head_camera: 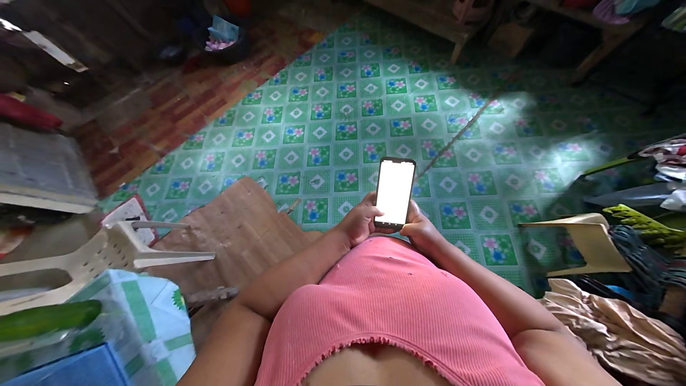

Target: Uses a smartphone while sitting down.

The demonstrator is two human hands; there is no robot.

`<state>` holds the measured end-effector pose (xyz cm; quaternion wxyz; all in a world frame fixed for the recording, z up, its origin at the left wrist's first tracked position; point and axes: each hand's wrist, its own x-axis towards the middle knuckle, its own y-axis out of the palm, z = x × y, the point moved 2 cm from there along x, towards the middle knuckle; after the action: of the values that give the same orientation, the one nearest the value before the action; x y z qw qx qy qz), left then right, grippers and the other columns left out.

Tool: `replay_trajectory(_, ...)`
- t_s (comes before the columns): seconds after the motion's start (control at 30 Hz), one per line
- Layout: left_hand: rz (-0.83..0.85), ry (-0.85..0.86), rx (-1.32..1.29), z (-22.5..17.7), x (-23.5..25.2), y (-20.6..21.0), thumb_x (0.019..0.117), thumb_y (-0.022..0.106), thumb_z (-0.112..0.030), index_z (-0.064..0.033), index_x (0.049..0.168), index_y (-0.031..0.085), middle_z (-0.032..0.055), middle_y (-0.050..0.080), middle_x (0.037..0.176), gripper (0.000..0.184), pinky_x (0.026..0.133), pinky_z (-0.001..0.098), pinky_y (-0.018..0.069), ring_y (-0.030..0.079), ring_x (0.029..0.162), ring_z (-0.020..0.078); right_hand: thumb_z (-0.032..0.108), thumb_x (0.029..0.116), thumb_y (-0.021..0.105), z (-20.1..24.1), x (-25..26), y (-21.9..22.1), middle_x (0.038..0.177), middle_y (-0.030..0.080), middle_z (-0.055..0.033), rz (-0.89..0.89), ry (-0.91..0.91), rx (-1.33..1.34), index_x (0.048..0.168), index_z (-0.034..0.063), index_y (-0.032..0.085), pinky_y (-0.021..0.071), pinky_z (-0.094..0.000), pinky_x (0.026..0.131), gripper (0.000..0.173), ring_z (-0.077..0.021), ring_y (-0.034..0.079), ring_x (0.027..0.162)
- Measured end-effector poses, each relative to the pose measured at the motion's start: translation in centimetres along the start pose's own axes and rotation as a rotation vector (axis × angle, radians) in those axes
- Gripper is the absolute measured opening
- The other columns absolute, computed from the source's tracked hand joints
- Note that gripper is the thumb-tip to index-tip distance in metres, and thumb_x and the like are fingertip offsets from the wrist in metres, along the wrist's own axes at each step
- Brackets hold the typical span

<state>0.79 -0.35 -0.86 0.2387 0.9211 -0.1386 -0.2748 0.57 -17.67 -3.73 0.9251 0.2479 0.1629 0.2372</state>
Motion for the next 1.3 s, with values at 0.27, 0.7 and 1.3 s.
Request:
replay_trajectory(0.27,-0.014,-0.013,-0.011,0.02,-0.25,0.13,0.0997,0.035,0.000,-0.0153,0.149,0.033,0.0205,0.061,0.128,0.052,0.085,0.0509,0.0594,0.069,0.105,0.0346,-0.017,0.0694,0.047,-0.28,-0.05,-0.12,0.126,0.064,-0.0175,0.009,-0.003,0.002,0.147,0.0062,0.024,0.0605,-0.0474,0.092,0.084,-0.0282,0.070,0.109)
replay_trajectory(0.7,-0.009,-0.023,-0.002,-0.06,-0.51,0.01,0.1098,0.025,-0.026,-0.0161,0.150,0.034,0.0203,0.064,0.126,0.042,0.086,0.0487,0.0601,0.069,0.105,0.0339,-0.018,0.0698,0.048,-0.57,-0.04,0.14,0.128,0.063,-0.0195,0.014,-0.003,0.005,0.148,0.0067,0.025,0.0597,-0.0507,0.093,0.085,-0.0312,0.069,0.110)
replay_trajectory(1.3,0.058,0.024,-0.037,-0.16,-0.53,-0.04,0.1096,0.007,-0.047,-0.0106,0.149,0.039,0.0218,0.063,0.129,0.062,0.089,0.0517,0.0586,0.067,0.110,0.0357,-0.020,0.0712,0.044,-0.35,0.19,0.22,0.131,0.061,-0.0229,0.032,-0.001,0.061,0.149,0.0064,0.021,0.0589,-0.0544,0.094,0.085,-0.0368,0.068,0.112)
